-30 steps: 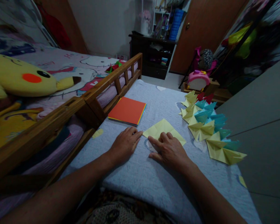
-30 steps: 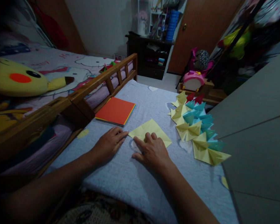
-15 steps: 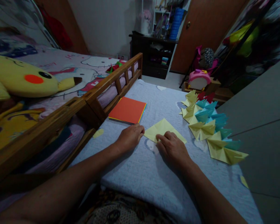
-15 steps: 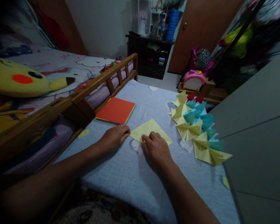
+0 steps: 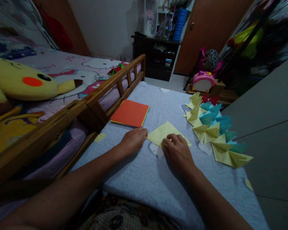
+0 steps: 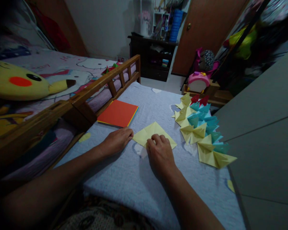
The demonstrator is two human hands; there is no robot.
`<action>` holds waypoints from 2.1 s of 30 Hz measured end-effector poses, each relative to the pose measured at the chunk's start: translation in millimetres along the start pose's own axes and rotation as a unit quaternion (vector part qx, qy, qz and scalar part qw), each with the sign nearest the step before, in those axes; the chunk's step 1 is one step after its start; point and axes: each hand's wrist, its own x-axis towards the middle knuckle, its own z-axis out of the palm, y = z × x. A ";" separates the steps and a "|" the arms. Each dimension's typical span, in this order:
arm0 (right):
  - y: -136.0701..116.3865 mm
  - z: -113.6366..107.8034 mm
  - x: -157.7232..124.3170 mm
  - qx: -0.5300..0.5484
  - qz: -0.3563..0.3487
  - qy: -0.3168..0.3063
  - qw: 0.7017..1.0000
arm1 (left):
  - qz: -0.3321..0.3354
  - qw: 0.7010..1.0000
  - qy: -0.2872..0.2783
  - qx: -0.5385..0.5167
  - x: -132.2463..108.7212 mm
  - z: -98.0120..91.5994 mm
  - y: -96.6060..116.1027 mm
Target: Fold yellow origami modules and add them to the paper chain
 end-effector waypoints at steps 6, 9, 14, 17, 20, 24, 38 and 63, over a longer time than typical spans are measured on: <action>-10.8 8.9 -1.2 0.040 -0.134 -0.016 0.990 | -0.005 1.000 -0.017 0.010 1.1 -0.4 -0.2; -13.5 12.7 -1.7 0.025 -0.134 -0.030 0.990 | 0.000 1.000 -0.020 0.007 1.1 -1.3 -0.1; -13.8 15.5 -4.2 0.021 -0.115 -0.036 0.992 | 0.004 1.000 -0.019 -0.010 0.0 -3.5 -0.4; -14.0 15.4 -5.5 0.022 -0.111 -0.037 0.993 | 0.005 0.999 -0.017 -0.031 -0.8 -4.7 -1.3; -14.5 14.7 -5.8 0.017 -0.108 -0.041 0.993 | 0.006 0.999 -0.009 -0.040 -1.1 -3.8 -2.2; -15.2 13.8 -5.5 0.007 -0.104 -0.046 0.994 | 0.005 1.000 -0.002 -0.027 -0.1 -0.5 -2.6; -23.8 4.8 5.0 -0.004 -0.074 -0.079 0.994 | 0.009 1.000 0.004 0.004 -0.7 3.0 -1.4; -22.8 8.9 3.9 0.007 -0.075 -0.066 0.995 | 0.121 0.982 0.062 0.133 -41.4 15.9 -12.0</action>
